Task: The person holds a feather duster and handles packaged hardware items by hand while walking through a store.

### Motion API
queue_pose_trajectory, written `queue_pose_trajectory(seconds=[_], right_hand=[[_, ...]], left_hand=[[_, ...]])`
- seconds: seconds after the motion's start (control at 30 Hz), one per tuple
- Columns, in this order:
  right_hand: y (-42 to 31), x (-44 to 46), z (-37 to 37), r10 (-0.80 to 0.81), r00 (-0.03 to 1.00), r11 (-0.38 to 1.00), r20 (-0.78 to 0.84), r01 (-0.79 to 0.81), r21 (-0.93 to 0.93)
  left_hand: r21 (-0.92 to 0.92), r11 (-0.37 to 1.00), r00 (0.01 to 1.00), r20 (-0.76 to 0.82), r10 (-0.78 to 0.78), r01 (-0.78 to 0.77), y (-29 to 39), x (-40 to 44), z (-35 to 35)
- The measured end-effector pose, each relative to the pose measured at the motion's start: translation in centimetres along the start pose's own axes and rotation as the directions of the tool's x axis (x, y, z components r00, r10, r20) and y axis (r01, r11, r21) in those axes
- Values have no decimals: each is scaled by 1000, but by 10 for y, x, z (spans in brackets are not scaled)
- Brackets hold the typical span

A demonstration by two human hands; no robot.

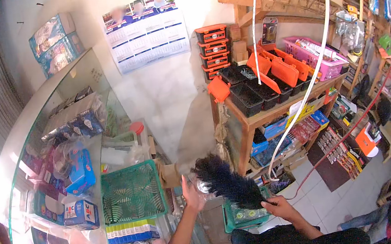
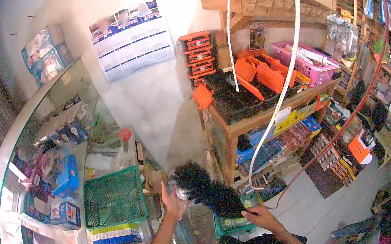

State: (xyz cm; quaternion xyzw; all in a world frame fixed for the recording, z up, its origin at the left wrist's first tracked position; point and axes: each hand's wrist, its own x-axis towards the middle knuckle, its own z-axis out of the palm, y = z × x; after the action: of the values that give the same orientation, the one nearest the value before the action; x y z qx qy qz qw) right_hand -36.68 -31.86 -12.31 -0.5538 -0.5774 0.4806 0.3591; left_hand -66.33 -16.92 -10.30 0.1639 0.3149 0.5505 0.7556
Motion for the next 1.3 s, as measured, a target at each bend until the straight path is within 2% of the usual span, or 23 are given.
queue_pose_trajectory(seconds=[0.03,0.07,0.13,0.23,0.27,0.33,0.37,0.4,0.43,0.5,0.6,0.63,0.7,0.73,0.8,0.87,0.93,1.0,1.03,1.07,1.13,1.23,1.3], right_hand=[[3,0,-1,28,999,1000,30,-28,12],[5,0,0,-6,1000,1000,19,6,-12],[6,0,1,-68,998,996,0,68,-61],[-5,-5,4,56,997,998,-53,-55,25],[-2,-5,2,22,999,1000,-30,-22,-13],[11,-2,-2,-41,999,996,27,43,-81],[16,-1,-1,-15,1000,995,-20,13,-103],[20,-1,2,16,998,992,-63,-24,-122],[22,-3,4,50,993,988,-103,-64,-139],[12,-2,-2,161,987,976,20,-156,-151],[-5,-3,-4,130,991,987,16,-128,-101],[-4,-4,1,135,990,991,-26,-136,-20],[-13,-5,-1,230,973,972,32,-228,-62],[-12,-5,-2,130,990,988,51,-125,-90],[-1,-2,-2,125,992,991,27,-124,-45],[-2,-3,0,198,980,979,-2,-197,57],[9,-2,-5,164,985,986,49,-166,28],[4,-1,-5,105,993,994,48,-105,4],[3,-1,-4,155,987,988,35,-156,14],[3,-1,-4,205,979,978,23,-205,26],[3,-3,-5,246,968,967,44,-248,64],[0,-2,-2,70,997,998,-12,-70,-7],[-4,-3,0,116,993,993,-20,-115,32]], left_hand=[[-12,999,999,-41,-33,33,-1,5,-6],[-121,993,980,198,8,17,-3,10,-11],[-65,998,986,164,28,-18,4,-2,3],[-8,1000,988,151,19,-18,-1,6,-10],[14,1000,988,153,14,-16,-3,9,-16],[-39,999,984,174,35,-28,-3,8,-11],[-66,997,983,178,44,-33,-2,7,-8],[25,1000,999,-37,-7,8,-3,9,-12],[27,1000,1000,-21,-11,12,-2,6,-12],[27,1000,1000,15,-13,13,0,5,-7],[-122,992,987,157,23,-4,-4,12,-14],[-108,994,989,150,2,15,-1,8,-9],[-79,995,990,135,-47,58,4,0,0],[-123,989,981,189,-54,78,0,3,-10],[-208,972,954,296,-44,109,-7,15,-35],[-77,997,987,163,-16,29,0,10,-12],[-44,998,995,86,-43,47,-4,19,-25],[-139,987,976,212,-47,78,-3,15,-24],[-183,979,960,275,-42,95,0,12,-19],[-14,1000,982,190,-25,28,-4,22,-29],[-79,995,985,167,-50,64,4,8,-8],[-85,996,982,187,-22,38,1,12,-14],[-61,998,985,172,-19,30,0,13,-17]])
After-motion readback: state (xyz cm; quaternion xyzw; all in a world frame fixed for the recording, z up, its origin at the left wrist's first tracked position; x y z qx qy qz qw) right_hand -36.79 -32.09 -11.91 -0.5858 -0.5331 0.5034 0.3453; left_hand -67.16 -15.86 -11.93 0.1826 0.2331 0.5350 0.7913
